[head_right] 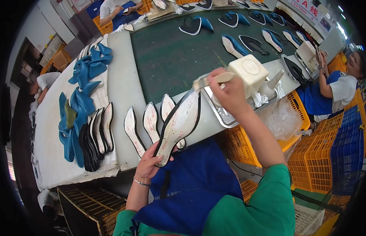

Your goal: Applying adhesive or glue to shoe insoles using a brush at a manufacturing workstation.

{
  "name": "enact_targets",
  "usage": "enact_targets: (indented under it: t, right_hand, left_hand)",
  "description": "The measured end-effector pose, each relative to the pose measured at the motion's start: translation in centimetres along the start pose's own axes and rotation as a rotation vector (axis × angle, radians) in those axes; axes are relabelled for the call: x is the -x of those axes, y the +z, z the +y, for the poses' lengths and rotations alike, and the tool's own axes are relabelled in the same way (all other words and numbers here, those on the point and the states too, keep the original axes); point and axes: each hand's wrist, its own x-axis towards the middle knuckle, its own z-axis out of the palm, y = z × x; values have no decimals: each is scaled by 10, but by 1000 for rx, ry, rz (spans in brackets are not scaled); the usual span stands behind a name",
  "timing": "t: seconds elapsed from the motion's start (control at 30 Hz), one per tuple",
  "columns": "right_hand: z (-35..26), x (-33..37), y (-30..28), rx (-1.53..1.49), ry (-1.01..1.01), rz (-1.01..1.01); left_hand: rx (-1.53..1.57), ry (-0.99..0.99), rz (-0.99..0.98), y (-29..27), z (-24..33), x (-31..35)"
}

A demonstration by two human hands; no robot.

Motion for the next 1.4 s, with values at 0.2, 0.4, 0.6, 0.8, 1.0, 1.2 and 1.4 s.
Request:
enact_targets:
  t: [0.2,0.4,0.6,0.8,1.0,1.2,1.4]
  right_hand:
    - [-26,29,-3,-209,-7,-122]
    - [-4,9,0,-49,-47,-79]
    - [-4,-13,-4,-93,-74,43]
    - [-22,7,3,-397,149,-34]
    - [-9,9,14,-183,57,119]
    - [-16,61,36,-16,-110,-50]
    - [-35,90,70,-34,-342,-140]
  left_hand:
    - [45,5,52,-4,-4,1]
    - [87,-5,-8,-3,-1,2]
    - [55,-26,-3,-8,-2,9]
    - [56,-32,11,-7,-4,11]
    - [120,-6,9,-5,-3,8]
    - [180,24,47,0,-6,3]
    - [267,38,135,14,-8,-2]
